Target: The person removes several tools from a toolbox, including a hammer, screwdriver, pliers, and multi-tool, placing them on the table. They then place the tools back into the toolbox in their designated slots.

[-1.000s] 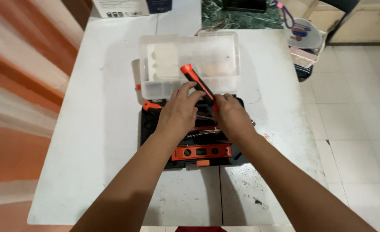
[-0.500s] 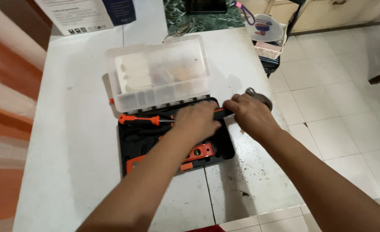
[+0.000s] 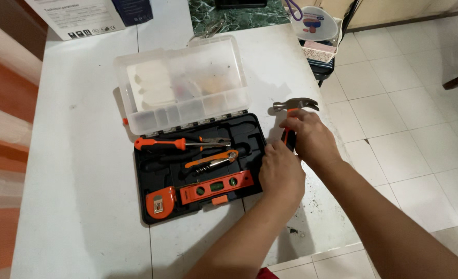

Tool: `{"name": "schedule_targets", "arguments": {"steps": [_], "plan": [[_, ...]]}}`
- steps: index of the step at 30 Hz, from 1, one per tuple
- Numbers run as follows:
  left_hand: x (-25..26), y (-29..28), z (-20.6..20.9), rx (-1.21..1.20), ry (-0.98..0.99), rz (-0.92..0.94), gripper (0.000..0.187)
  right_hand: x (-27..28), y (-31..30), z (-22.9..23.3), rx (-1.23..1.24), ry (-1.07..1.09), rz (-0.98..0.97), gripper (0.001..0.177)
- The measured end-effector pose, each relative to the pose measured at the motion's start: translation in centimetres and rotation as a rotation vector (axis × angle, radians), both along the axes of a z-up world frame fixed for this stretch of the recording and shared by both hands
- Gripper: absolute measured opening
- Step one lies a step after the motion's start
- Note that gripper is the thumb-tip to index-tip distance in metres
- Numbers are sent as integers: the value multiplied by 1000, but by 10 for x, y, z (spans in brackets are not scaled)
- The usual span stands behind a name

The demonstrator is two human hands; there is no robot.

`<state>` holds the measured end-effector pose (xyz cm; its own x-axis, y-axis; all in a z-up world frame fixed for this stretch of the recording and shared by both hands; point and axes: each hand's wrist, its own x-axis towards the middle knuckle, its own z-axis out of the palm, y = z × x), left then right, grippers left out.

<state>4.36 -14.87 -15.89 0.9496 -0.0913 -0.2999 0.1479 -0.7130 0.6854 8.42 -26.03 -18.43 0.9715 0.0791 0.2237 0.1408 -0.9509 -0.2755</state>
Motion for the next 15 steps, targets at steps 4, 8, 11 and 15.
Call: {"name": "schedule_targets", "arguments": {"steps": [4, 8, 11, 15], "plan": [[-3, -11, -8, -8, 52, 1, 42, 0, -1, -5, 374, 160, -184, 45], [-8, -17, -9, -76, 70, -28, 61, 10, -3, -9, 429, 330, -342, 43], [-10, -12, -5, -125, 98, -68, 72, 11, -9, -15, 518, 402, -419, 67], [-3, 14, 5, -51, 170, -301, 42, 6, -17, -26, 457, 479, -540, 69]]}}
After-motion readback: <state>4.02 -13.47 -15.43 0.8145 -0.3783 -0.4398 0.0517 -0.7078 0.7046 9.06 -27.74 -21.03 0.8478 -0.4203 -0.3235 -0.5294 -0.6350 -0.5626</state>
